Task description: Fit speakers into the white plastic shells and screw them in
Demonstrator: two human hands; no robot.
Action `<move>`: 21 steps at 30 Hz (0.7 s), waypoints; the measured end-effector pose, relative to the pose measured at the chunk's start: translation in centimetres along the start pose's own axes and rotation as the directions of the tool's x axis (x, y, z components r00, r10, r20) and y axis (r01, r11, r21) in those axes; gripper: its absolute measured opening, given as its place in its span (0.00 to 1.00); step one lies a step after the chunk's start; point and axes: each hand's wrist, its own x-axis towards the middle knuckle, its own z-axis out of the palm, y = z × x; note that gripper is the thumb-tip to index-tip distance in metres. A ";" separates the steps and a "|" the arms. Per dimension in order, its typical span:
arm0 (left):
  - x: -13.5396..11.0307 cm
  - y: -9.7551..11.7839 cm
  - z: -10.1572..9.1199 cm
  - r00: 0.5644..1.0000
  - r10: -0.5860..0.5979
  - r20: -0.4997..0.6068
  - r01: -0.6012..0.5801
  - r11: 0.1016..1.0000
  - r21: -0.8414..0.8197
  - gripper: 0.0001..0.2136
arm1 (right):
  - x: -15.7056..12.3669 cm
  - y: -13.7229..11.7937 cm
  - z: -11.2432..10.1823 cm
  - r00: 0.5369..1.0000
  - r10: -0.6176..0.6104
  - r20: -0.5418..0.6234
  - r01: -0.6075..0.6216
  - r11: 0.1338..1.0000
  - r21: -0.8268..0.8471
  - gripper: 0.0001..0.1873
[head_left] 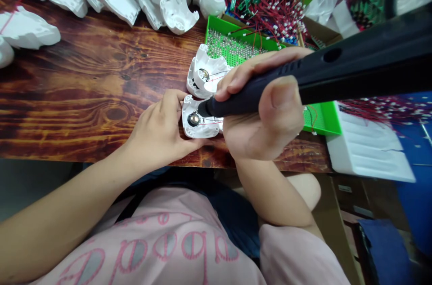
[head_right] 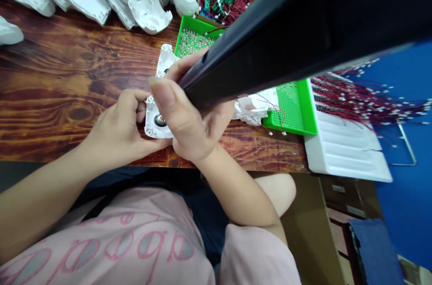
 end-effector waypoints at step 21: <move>-0.2 -0.2 0.3 0.999 0.041 -0.004 -0.041 0.998 -0.048 0.32 | 1.2 2.0 -0.1 0.973 -0.208 -0.098 0.221 0.966 0.137 0.07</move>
